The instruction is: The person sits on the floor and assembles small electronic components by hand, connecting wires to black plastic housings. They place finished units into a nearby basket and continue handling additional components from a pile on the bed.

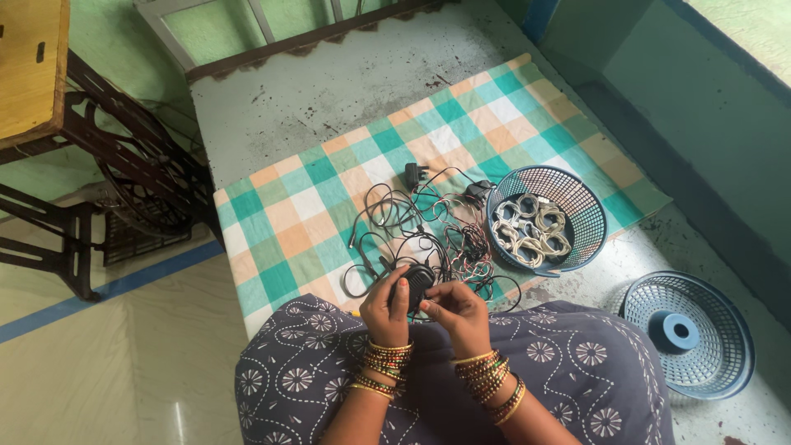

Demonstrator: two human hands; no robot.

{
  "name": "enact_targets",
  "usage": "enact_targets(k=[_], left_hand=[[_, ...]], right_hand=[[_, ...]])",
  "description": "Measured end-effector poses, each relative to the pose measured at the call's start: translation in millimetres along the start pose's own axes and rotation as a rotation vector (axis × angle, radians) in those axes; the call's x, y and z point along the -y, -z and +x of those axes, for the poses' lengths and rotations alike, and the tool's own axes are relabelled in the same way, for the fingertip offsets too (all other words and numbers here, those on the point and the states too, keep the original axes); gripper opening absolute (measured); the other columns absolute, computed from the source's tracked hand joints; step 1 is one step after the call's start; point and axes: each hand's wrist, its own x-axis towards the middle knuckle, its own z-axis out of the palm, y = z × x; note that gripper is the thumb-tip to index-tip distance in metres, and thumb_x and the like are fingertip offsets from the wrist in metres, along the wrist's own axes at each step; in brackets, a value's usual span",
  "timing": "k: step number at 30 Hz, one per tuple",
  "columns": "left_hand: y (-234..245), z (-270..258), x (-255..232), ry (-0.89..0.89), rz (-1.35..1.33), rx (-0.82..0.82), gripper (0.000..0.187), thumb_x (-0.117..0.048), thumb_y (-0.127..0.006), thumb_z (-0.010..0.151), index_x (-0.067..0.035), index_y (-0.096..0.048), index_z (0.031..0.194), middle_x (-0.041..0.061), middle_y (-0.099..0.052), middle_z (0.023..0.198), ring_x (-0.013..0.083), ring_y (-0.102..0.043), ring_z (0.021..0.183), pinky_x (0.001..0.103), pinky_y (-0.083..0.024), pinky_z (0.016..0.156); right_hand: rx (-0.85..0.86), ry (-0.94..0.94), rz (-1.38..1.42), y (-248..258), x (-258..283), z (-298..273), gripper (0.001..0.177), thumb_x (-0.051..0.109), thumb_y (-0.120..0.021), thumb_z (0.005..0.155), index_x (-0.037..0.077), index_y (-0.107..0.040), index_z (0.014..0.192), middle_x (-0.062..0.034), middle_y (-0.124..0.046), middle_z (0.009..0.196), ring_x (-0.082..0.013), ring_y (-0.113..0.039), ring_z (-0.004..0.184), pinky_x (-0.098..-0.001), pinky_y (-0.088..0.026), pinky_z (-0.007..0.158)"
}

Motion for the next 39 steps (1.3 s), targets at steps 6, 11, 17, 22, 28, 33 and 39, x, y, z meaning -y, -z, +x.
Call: enact_targets(k=[6,11,17,22,28,33,39], left_hand=[[-2.5,-4.0,6.8,0.072,-0.037,0.021,0.027,-0.022,-0.063,0.098,-0.002,-0.077,0.110,0.012,-0.080,0.097,0.0205,-0.076,0.086,0.031,-0.058,0.077],[-4.4,-6.4,13.2,0.112,-0.160,0.014,0.027,-0.021,-0.061,0.101,0.000,-0.076,0.112,0.011,-0.079,0.102,0.0172,-0.074,0.091,0.031,-0.058,0.082],[-9.0,-10.4,24.5,0.285,-0.235,0.041,0.028,-0.020,-0.062,0.099,0.001,-0.076,0.110,0.009,-0.079,0.098,0.0140,-0.071,0.085,0.029,-0.058,0.077],[-14.1,-11.7,35.8,0.370,-0.290,0.069,0.028,-0.021,-0.062,0.101,0.002,-0.077,0.110,0.006,-0.078,0.095,0.0092,-0.067,0.079,0.025,-0.055,0.071],[-13.5,-9.1,27.8,0.528,-0.208,0.049,0.029,-0.026,-0.064,0.098,-0.003,-0.079,0.107,0.001,-0.073,0.082,0.0053,-0.055,0.060,0.022,-0.042,0.046],[-12.1,-8.6,21.8,0.487,-0.248,0.054,0.029,-0.024,-0.063,0.099,0.000,-0.078,0.108,0.005,-0.074,0.088,0.0092,-0.058,0.067,0.025,-0.046,0.057],[-12.0,-8.4,25.0,0.310,-0.245,0.096,0.027,-0.019,-0.063,0.099,0.002,-0.075,0.110,0.008,-0.079,0.097,0.0127,-0.071,0.085,0.029,-0.057,0.077]], right_hand=[[-0.007,-0.081,0.284,-13.4,15.9,1.2,0.054,-0.005,-0.074,0.076,0.002,-0.055,0.126,-0.0042,-0.065,0.110,-0.0115,-0.065,0.094,-0.0271,-0.056,0.080],[0.024,-0.125,0.294,-16.0,23.7,3.7,0.053,-0.004,-0.074,0.078,-0.001,-0.057,0.129,-0.0031,-0.066,0.106,-0.0104,-0.064,0.094,-0.0276,-0.056,0.083],[0.068,-0.126,0.246,-7.5,5.0,10.7,0.056,-0.004,-0.075,0.079,-0.002,-0.059,0.132,-0.0038,-0.065,0.098,-0.0102,-0.060,0.084,-0.0260,-0.051,0.076],[0.029,-0.176,0.321,-7.5,-10.4,21.0,0.053,-0.004,-0.073,0.076,-0.002,-0.057,0.127,-0.0022,-0.068,0.103,-0.0108,-0.066,0.090,-0.0269,-0.055,0.082],[-0.010,-0.066,0.158,-14.4,-9.0,11.0,0.057,-0.001,-0.076,0.082,-0.003,-0.055,0.136,-0.0064,-0.070,0.107,-0.0120,-0.066,0.096,-0.0274,-0.055,0.085],[0.024,-0.075,0.197,-18.6,1.2,7.9,0.059,-0.001,-0.078,0.080,-0.002,-0.055,0.135,-0.0047,-0.070,0.111,-0.0106,-0.067,0.098,-0.0267,-0.056,0.085],[0.009,-0.168,0.362,-5.6,-11.2,17.9,0.052,-0.002,-0.080,0.076,-0.004,-0.065,0.127,-0.0058,-0.072,0.103,-0.0127,-0.066,0.091,-0.0267,-0.054,0.081]])
